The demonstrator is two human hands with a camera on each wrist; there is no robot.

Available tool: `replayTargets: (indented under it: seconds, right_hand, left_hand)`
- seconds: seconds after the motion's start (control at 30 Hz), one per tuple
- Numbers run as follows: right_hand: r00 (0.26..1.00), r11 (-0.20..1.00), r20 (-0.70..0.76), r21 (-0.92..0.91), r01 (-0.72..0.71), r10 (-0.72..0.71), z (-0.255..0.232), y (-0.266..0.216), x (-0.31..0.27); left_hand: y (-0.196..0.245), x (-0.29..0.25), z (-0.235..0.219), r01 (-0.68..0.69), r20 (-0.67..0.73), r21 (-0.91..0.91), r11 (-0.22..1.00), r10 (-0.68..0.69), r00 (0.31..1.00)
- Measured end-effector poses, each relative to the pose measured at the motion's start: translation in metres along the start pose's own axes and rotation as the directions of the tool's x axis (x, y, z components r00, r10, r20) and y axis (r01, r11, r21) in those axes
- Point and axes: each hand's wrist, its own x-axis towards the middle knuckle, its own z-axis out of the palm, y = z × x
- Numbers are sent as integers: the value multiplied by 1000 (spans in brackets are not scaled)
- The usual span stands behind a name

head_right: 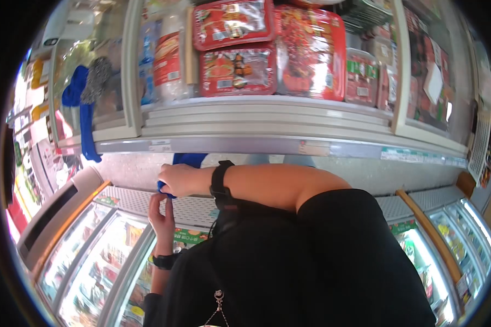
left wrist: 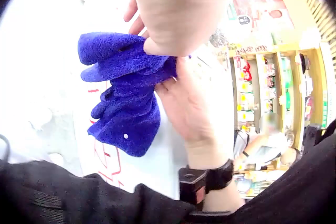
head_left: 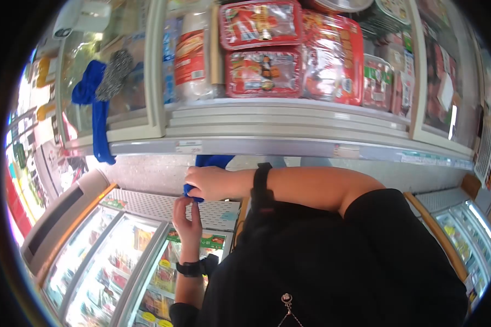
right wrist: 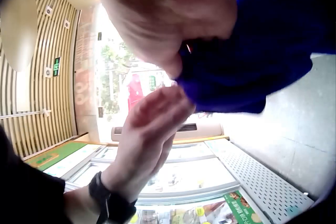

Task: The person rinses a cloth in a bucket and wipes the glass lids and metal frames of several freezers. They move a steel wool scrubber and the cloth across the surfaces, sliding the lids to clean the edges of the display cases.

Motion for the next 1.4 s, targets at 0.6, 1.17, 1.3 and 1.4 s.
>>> replayTargets:
  seconds: [0.6, 1.17, 1.3, 1.4]
  right_hand:
    - [900, 937, 408, -348, -5, 157, -24, 4, -31]
    - [946, 998, -323, -55, -36, 16, -92, -71, -48]
    - [863, 917, -486, -392, -73, -139, -93, -67, -2]
    - [887, 702, -369, -709, -75, -278, -72, -31, 22]
  left_hand:
    - [-6, -4, -116, 25, -691, -488, 872, -404, 599]
    - [-72, -6, -107, 322, -600, -367, 873, -486, 636]
    - [-48, 11, -92, 289, -547, -464, 837, -528, 650]
    - [-40, 21, -75, 180, -498, -522, 834, -469, 729]
